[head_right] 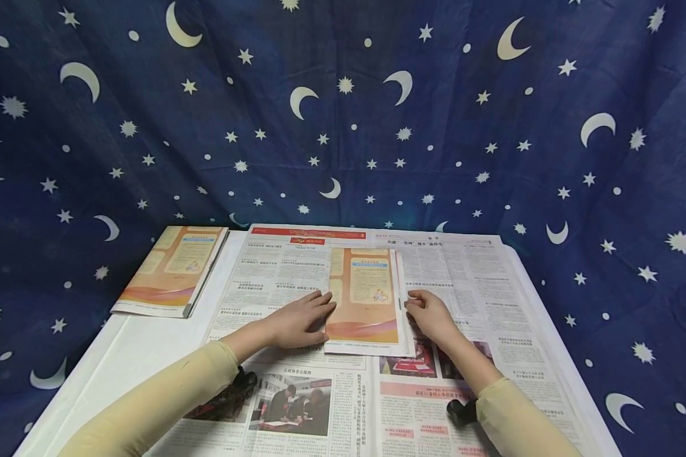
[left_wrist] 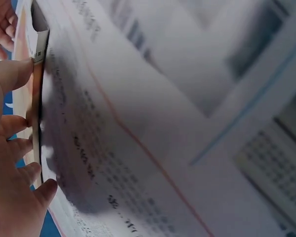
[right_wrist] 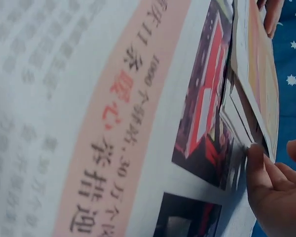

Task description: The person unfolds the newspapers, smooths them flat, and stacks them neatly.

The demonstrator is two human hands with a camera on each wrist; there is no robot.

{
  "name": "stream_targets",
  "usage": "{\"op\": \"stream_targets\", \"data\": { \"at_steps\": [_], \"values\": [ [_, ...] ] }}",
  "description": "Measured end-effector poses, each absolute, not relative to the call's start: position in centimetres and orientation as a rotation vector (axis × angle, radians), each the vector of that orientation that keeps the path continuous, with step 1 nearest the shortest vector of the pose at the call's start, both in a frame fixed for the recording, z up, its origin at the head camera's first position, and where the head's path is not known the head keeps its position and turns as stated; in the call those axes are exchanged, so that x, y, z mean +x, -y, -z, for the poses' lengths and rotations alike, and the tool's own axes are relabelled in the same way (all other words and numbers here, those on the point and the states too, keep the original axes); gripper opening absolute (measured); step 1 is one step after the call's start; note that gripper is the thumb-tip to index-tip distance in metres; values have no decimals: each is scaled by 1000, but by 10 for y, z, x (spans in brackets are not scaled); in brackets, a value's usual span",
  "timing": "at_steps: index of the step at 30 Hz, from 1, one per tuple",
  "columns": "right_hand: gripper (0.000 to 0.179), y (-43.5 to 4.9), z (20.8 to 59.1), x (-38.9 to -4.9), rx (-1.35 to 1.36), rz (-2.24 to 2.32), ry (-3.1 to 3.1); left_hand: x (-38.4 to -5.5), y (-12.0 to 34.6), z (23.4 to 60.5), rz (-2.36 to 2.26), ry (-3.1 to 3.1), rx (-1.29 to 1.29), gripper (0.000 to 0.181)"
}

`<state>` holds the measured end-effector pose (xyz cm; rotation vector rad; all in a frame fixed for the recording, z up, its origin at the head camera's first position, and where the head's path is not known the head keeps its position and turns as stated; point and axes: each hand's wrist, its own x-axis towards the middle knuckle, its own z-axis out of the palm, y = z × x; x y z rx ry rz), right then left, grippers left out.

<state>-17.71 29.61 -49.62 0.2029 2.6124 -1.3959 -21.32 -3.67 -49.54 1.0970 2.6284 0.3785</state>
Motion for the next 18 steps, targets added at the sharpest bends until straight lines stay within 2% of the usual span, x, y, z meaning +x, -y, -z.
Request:
{"op": "stream_targets", "data": {
  "at_steps": [9, 18],
  "values": [
    [67, -291, 491, -171, 235, 1647, -2274, -212, 40, 500, -270, -2641, 1097, 73],
    [69, -288, 494, -166, 260, 1741, -2134, -211, 42, 499, -268, -2638, 1089, 72]
  ]
}}
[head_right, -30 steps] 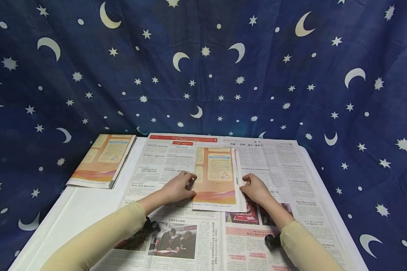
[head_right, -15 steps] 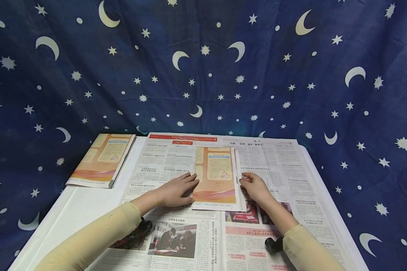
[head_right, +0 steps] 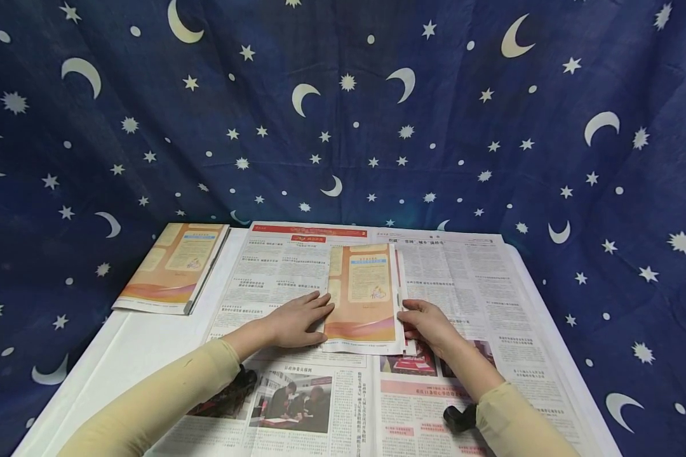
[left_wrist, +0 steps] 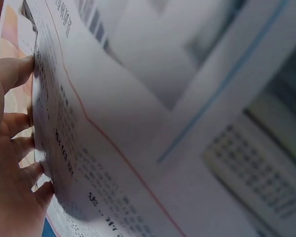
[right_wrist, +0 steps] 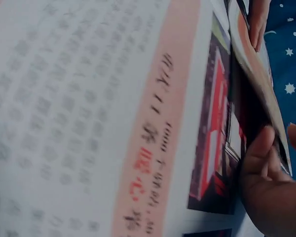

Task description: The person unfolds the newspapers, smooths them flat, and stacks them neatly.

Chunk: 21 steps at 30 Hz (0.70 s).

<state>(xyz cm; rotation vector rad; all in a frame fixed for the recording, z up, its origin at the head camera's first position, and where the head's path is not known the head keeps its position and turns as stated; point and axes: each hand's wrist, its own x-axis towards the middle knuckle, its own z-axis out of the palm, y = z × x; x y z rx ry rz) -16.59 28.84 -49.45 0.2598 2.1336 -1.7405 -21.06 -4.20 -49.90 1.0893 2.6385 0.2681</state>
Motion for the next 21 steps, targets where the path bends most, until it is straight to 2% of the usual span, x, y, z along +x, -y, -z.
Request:
{"op": "stream_targets", "data": {
  "at_steps": [8, 21],
  "values": [
    [51, -282, 495, -165, 184, 1743, -2180, -211, 44, 499, -329, -2626, 1085, 72],
    [46, -256, 464, -166, 103, 1824, -2270, -208, 46, 487, -937, -2372, 859, 61]
  ]
}}
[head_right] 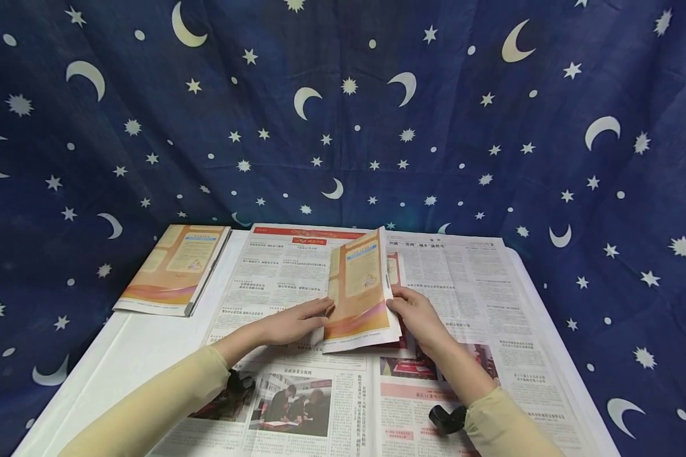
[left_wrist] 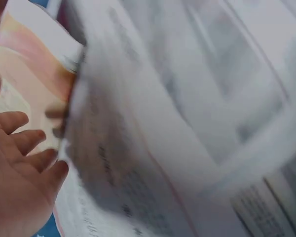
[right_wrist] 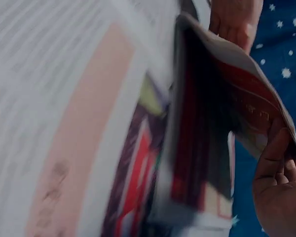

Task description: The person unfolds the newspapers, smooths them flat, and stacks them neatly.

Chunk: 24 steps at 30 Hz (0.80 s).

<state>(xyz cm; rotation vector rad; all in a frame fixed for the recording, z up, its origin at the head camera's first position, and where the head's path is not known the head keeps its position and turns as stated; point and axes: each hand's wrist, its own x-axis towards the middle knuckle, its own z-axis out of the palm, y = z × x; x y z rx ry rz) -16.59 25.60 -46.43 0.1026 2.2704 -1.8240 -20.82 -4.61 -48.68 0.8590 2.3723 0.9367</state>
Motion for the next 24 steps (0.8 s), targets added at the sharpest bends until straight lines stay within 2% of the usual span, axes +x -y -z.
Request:
{"op": "stream_targets", "data": {
  "at_steps": [10, 17, 24],
  "values": [
    [54, -200, 442, -171, -150, 1887, -2171, -209, 61, 450, -1700, -1696, 456, 66],
    [56, -157, 444, -175, -342, 1745, -2196, -210, 81, 436, -1834, -1584, 288, 67],
    [55, -126, 449, -174, -415, 1617, -2226, -213, 102, 434, -1853, -1615, 195, 66]
  ]
}}
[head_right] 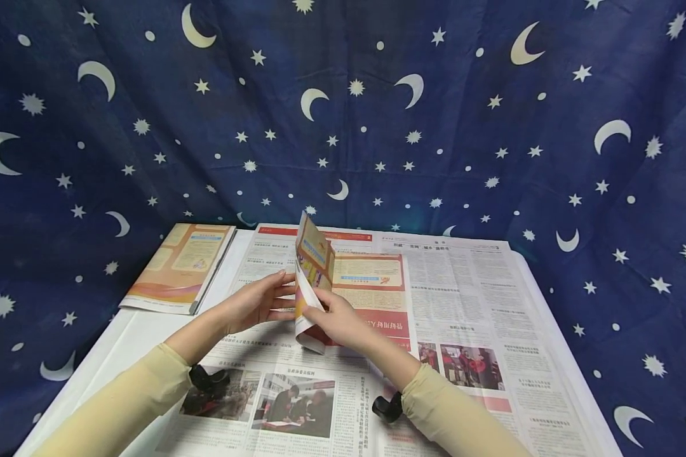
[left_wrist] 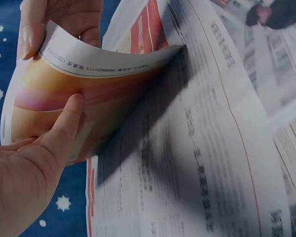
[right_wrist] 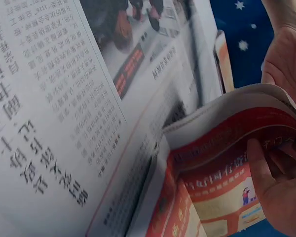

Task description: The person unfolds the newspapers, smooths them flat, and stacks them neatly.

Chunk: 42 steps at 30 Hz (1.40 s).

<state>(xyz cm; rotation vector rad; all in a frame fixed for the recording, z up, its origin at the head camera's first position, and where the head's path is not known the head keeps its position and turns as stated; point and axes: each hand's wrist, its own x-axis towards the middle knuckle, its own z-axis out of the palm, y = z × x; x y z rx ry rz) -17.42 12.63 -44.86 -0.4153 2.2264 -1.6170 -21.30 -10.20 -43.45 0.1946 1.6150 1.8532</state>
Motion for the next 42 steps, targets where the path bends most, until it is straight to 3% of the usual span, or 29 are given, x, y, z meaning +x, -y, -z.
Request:
{"op": "stream_targets", "data": {
  "at_steps": [10, 16, 29, 42],
  "values": [
    [57, -141, 465, -173, -489, 1494, -2270, -221, 125, 448, -1851, -1742, 40, 63],
    [52, -188, 474, -177, -280, 1512, -2425, -226, 143, 464, -1762, -1925, 71, 51],
    [68, -297, 484, -166, 189, 1441, -2525, -230, 163, 490, -1470, -2318, 44, 68],
    [72, -307, 489, -161, 302, 1734, -2223, -229, 163, 498, -1286, -2482, 68, 68]
  ]
}}
